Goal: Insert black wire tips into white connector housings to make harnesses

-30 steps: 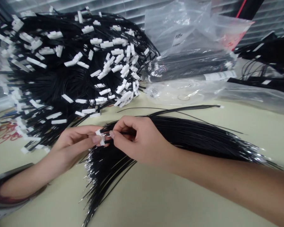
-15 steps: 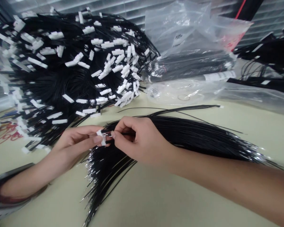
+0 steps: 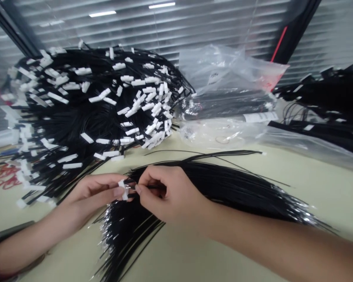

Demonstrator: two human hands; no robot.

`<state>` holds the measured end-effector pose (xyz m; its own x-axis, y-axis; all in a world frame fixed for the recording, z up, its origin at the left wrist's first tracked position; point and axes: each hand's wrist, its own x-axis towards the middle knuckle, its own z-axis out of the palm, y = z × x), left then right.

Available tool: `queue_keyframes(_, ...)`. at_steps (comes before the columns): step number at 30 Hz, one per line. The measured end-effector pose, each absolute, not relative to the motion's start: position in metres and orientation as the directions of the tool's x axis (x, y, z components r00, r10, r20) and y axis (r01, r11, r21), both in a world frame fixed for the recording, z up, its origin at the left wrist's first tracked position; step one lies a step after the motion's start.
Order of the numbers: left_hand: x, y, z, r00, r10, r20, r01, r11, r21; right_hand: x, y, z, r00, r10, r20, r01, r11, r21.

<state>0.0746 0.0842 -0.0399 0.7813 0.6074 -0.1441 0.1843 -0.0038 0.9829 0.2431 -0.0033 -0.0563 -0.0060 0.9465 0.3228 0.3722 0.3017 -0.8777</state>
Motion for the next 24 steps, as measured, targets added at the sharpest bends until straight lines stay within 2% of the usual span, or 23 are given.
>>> queue_keyframes(11, 0.0769, 0.0825, -0.0352, 0.785, 0.607, -0.124, 0.241, -0.116, 0.964, 0.2430, -0.0038, -0.0566, 0.013, 0.955, 0.295, 0.385, 0.267, -0.883)
queue_keyframes(18, 0.0778, 0.0813, -0.0355, 0.791, 0.606, -0.083, 0.212, -0.144, 0.967, 0.2420, -0.0044, -0.0567, -0.009, 0.957, 0.290, 0.384, 0.271, -0.883)
queue_keyframes(24, 0.0778, 0.0826, -0.0366, 0.791, 0.603, -0.103, 0.233, -0.140, 0.962, 0.2411, -0.0045, -0.0569, 0.007, 0.958, 0.285, 0.359, 0.264, -0.895)
